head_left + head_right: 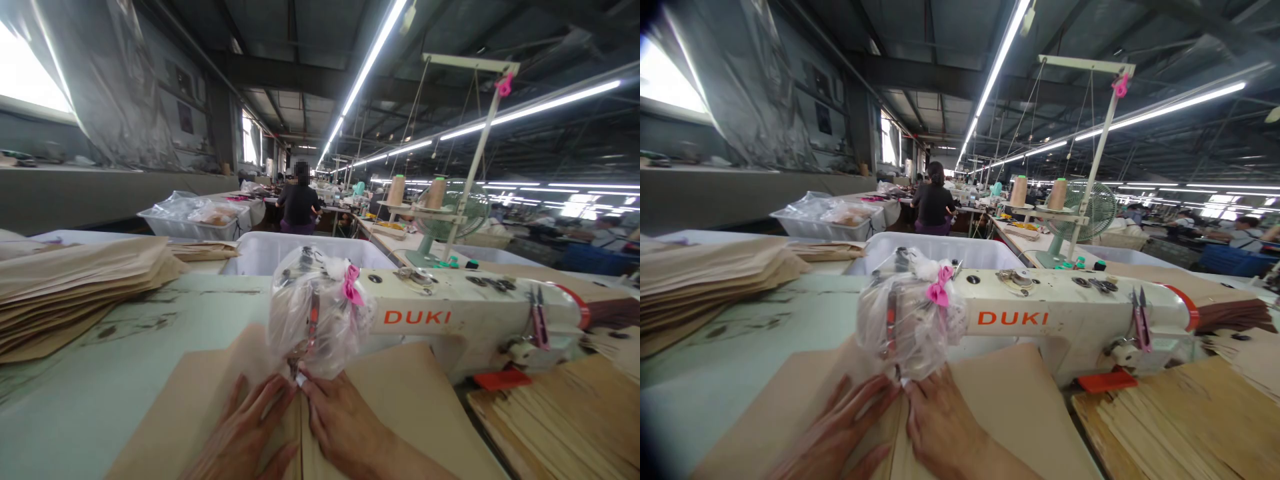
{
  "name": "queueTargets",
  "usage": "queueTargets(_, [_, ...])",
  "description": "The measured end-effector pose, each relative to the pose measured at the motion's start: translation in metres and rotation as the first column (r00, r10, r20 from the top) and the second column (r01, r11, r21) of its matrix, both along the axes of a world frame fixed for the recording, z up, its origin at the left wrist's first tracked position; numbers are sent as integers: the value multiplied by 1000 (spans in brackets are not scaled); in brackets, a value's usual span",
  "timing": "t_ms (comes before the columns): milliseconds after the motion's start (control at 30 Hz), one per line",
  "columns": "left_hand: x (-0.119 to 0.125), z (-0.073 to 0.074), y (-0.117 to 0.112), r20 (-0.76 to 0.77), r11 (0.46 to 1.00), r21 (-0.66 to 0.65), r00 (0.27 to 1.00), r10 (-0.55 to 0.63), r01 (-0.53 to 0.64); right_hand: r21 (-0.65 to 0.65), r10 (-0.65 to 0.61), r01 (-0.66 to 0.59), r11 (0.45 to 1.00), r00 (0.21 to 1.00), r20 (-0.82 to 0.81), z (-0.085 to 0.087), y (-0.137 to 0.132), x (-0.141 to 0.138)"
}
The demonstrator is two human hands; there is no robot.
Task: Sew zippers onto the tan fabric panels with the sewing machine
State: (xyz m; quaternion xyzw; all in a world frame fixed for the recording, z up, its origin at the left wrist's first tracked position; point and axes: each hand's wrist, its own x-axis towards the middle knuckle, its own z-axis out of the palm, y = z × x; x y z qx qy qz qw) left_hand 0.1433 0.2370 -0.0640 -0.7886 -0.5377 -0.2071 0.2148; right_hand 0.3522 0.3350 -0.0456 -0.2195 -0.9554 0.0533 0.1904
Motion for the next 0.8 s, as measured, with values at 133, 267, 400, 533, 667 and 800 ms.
queueTargets(133, [-4, -3, 1, -40, 996, 55, 997, -66, 68, -2, 6, -6, 1000, 1000, 21, 0, -3, 2])
queueTargets(267, [-6, -7, 7, -63, 993, 83, 995, -80, 85, -16, 16, -15, 1000, 999, 32, 3, -4, 2])
queueTargets(400, [-5, -15, 10, -64, 995, 89, 997, -49, 55, -52, 31, -28, 998, 998, 53, 8, -1, 3])
queueTargets(533, [-4, -17, 7, -35, 996, 82, 999, -41, 44, -38, 35, -34, 999, 998, 47, 7, 2, 6])
queueTargets(667, [-2, -13, 5, -19, 995, 85, 999, -43, 45, -8, 40, -40, 999, 998, 44, 4, 4, 6])
queueTargets(800, [0, -5, 3, -31, 998, 63, 999, -23, 25, 4, 53, -53, 999, 999, 8, 5, 4, 5])
